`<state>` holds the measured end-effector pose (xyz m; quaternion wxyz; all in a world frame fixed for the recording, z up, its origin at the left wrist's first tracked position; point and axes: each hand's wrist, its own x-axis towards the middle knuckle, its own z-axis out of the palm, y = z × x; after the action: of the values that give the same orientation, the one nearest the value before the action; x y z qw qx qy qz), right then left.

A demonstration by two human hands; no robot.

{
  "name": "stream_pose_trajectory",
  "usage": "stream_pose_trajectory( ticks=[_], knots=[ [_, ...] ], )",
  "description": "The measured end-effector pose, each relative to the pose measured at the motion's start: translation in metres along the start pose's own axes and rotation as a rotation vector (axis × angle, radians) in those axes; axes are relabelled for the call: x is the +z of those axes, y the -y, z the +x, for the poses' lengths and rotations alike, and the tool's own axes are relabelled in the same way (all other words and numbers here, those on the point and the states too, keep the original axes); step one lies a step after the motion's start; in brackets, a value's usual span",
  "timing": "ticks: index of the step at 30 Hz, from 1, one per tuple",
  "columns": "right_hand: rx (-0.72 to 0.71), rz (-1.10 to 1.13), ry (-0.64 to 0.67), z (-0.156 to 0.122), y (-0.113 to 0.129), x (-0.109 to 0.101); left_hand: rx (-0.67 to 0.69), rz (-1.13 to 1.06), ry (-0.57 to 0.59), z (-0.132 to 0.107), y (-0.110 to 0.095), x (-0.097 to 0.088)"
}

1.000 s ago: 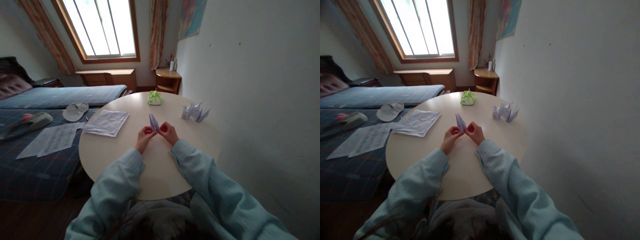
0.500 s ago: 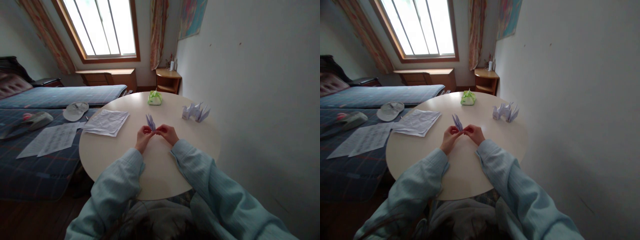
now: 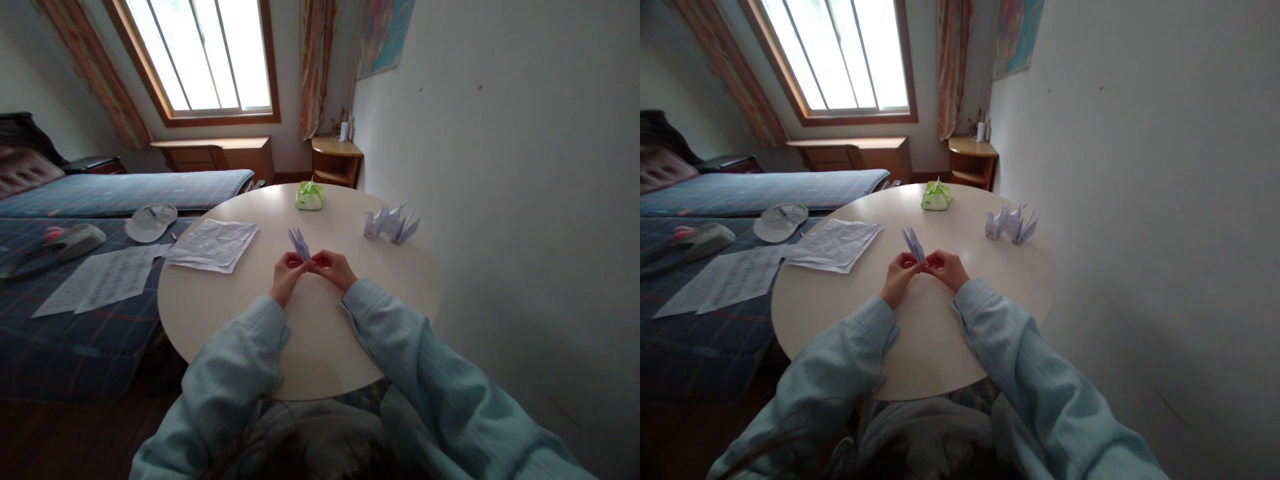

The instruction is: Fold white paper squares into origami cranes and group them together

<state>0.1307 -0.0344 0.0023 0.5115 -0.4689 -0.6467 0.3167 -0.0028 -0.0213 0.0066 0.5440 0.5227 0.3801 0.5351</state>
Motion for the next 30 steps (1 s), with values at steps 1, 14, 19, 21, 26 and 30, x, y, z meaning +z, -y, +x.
stream_pose_trajectory(
  ticks=[1,14,19,21,26,30],
  knots=[
    [0.003,-0.001,0.0,0.0,0.0,0.0,-0.002,0.002,-0.001,0.0,0.0,0.0],
    [0.013,-0.013,0.002,0.002,-0.006,-0.002,0.007,0.028,-0.001,0.002,0.003,-0.002],
    [0.004,0.001,0.005,0.003,-0.009,-0.003,0.002,0.006,-0.043,0.003,0.003,-0.004],
    [-0.005,0.0,0.006,0.003,-0.01,-0.003,-0.017,-0.006,-0.047,0.003,0.003,-0.004],
    [-0.007,-0.094,-0.014,0.004,-0.012,-0.003,-0.035,0.039,-0.009,0.003,0.003,-0.004],
    [0.004,-0.138,-0.042,0.004,-0.01,-0.003,-0.03,0.046,0.039,0.003,0.003,-0.004]
  ],
)
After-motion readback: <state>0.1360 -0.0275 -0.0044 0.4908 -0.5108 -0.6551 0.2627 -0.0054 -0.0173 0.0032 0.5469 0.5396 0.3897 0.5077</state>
